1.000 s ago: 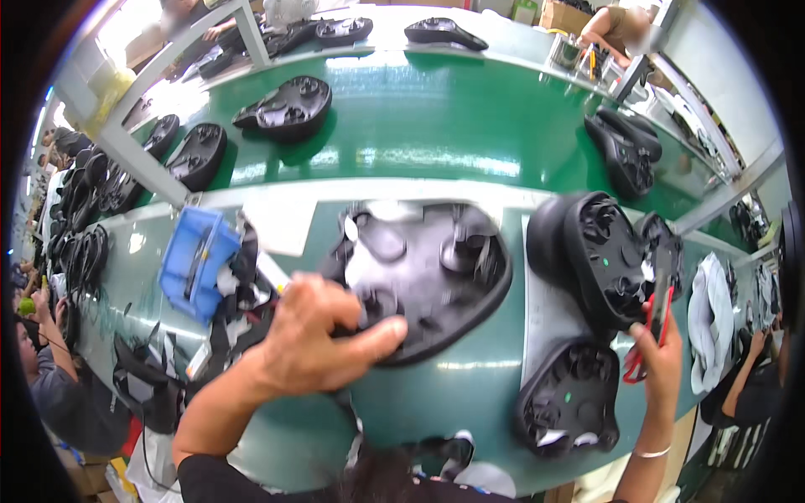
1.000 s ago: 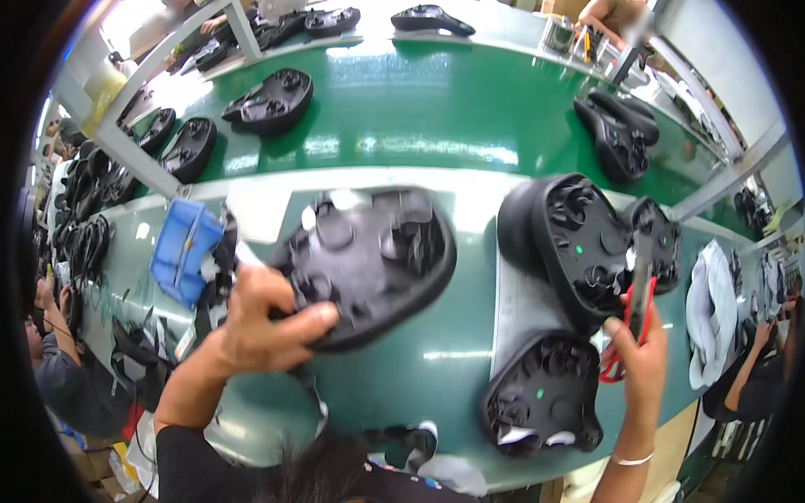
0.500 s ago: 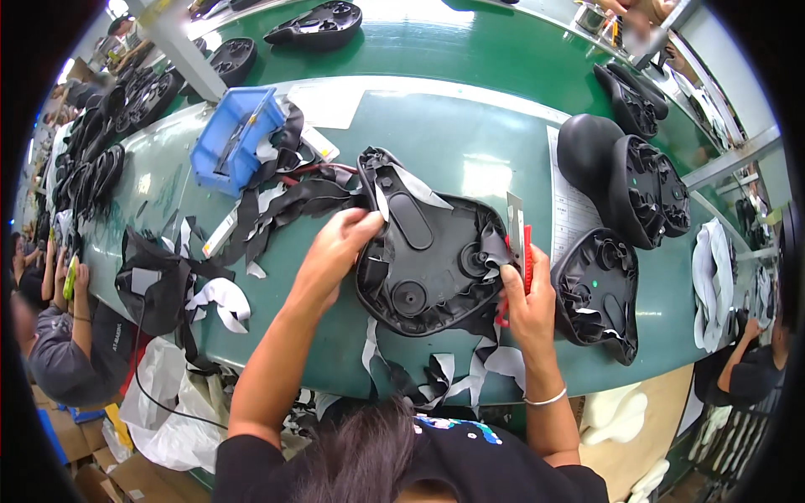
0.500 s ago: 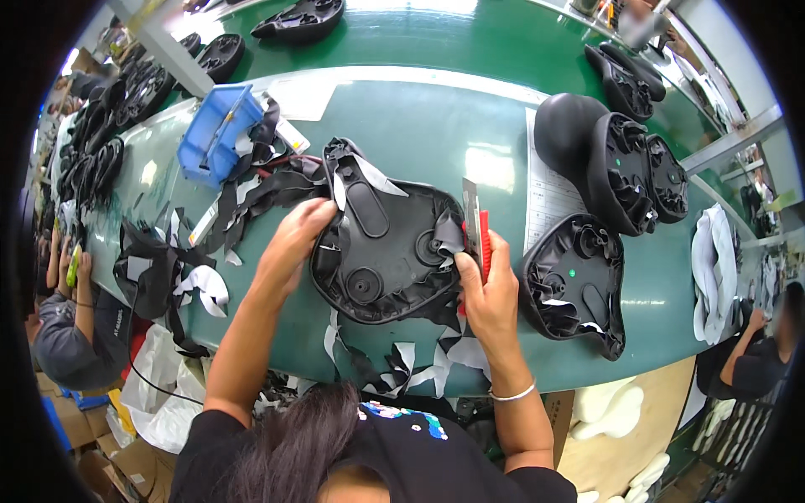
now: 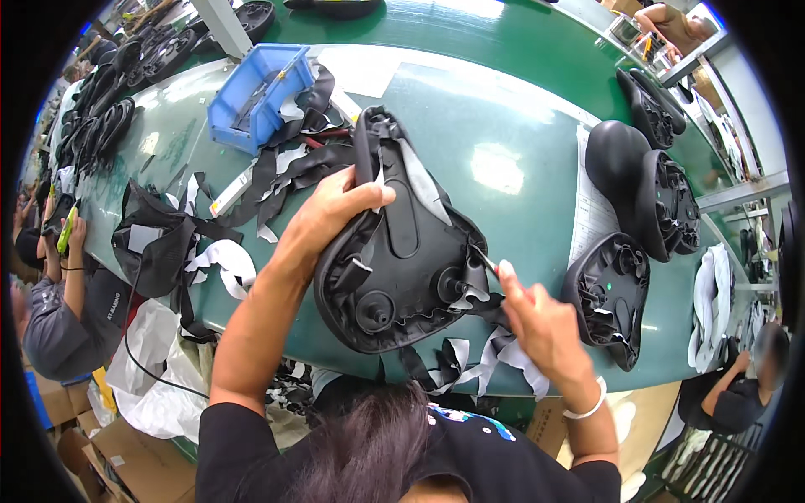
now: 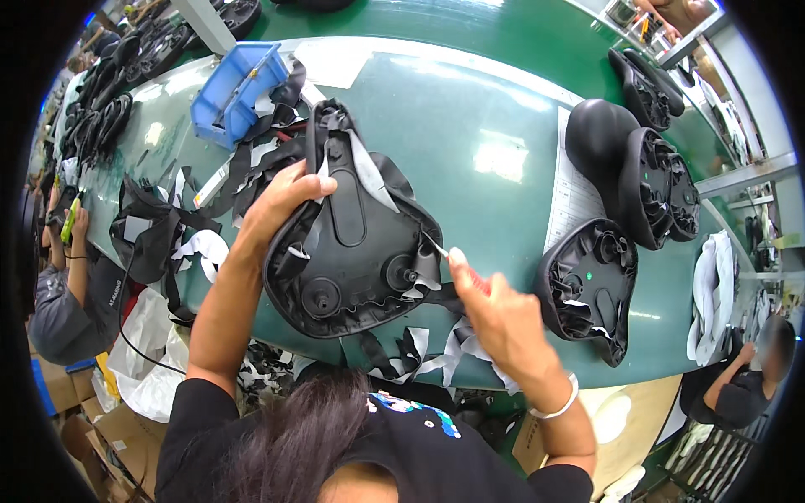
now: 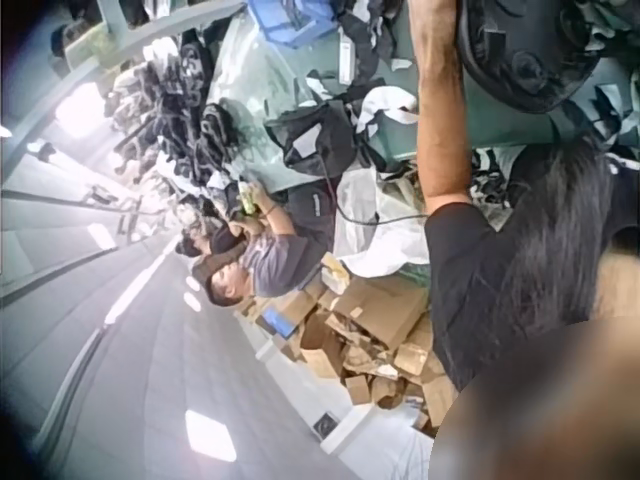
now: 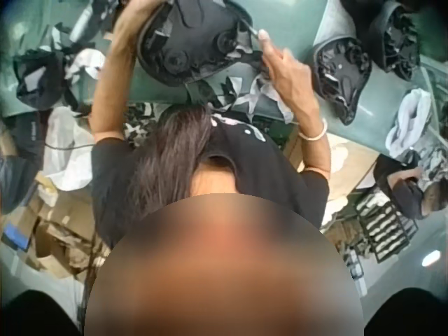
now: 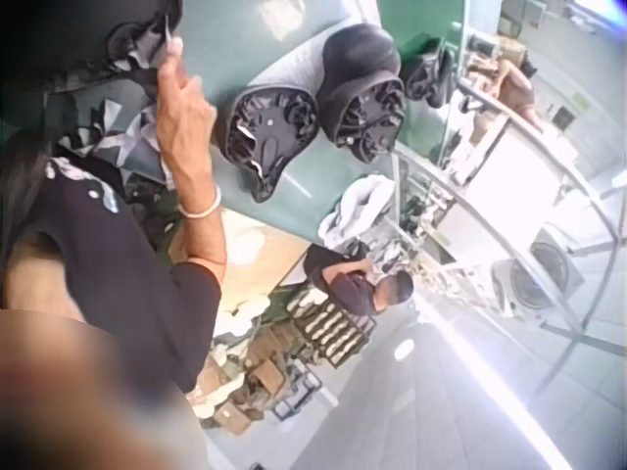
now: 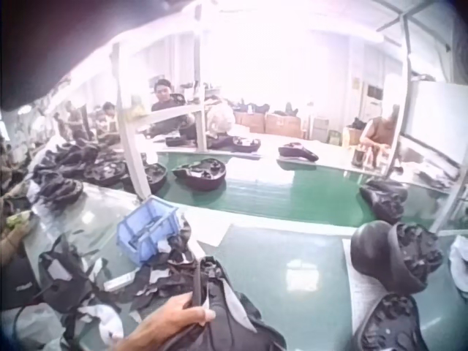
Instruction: The person trims excess black material from the underside of bicycle seats using red-handled scissors. They repeatedly pick up a seat, cut around the edges, and place the finished seat on the table while handling multiple units in sequence.
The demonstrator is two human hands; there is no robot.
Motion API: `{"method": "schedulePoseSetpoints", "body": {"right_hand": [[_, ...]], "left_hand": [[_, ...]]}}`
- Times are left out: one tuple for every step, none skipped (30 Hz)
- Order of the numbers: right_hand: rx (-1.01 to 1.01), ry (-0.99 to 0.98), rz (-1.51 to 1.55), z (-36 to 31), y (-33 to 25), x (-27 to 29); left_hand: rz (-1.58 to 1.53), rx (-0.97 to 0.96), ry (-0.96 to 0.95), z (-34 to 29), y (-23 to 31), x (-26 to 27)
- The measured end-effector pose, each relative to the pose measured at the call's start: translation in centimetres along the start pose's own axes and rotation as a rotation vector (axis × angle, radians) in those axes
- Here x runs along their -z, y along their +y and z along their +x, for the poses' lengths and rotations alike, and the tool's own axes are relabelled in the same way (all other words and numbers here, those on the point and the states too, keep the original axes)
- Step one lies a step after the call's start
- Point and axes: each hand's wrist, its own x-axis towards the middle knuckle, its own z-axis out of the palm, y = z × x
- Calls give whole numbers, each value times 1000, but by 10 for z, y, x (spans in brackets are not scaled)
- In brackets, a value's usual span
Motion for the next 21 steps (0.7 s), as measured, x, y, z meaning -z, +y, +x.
{"method": "schedulePoseSetpoints", "body": {"right_hand": [[-55, 15, 28, -11, -8, -10], [-102, 33, 80, -16, -22, -18], [-226, 9, 226, -22, -36, -19], [-301, 9, 324, -30, -51, -20], [-362, 6, 431, -37, -63, -19], [-361, 37, 474, -46, -68, -20], [-359, 68, 517, -55, -70, -21], [-353, 97, 560, -60, -72, -21], [-325, 93, 572, -54, -65, -14], [-422, 239, 653, -45, -61, -14], [-517, 385, 734, -33, -56, -13], [-488, 420, 748, -14, -55, -8], [-448, 448, 766, 10, -55, -7], [-290, 450, 548, 35, -52, -11], [-131, 451, 326, 53, -49, -15], [-272, 332, 491, 58, -47, -13], [-442, 237, 756, 69, -51, 2], [-445, 304, 1048, 72, -42, -3], [-444, 372, 1340, 72, -28, -6], [-498, 471, 1421, 71, -17, -6], [-552, 572, 1493, 68, -8, -4]], "left_hand": [[-44, -19, 80, -5, -10, 1], [5, -54, 121, -13, -14, 1], [52, -92, 150, -19, -18, -1], [52, -111, 229, -27, -24, -7], [-61, -129, 328, -39, -27, -16], [-50, -127, 361, -49, -34, -14], [-39, -124, 393, -57, -39, -12], [-80, -148, 404, -66, -43, -12], [-121, -170, 416, -73, -46, -14], [-146, -159, 439, -81, -46, -19], [-176, -206, 433, -85, -51, -21], [-144, -222, 436, -90, -50, -25], [-114, -238, 451, -96, -51, -28], [-63, -254, 471, -102, -53, -30], [-13, -274, 490, -105, -57, -33], [-102, -300, 524, -106, -63, -33], [-124, -282, 618, -111, -71, -31], [94, -372, 740, -110, -85, -24], [318, -461, 854, -110, -94, -17], [631, -398, 912, -113, -96, -16], [649, -433, 936, -109, -100, -17]]}}
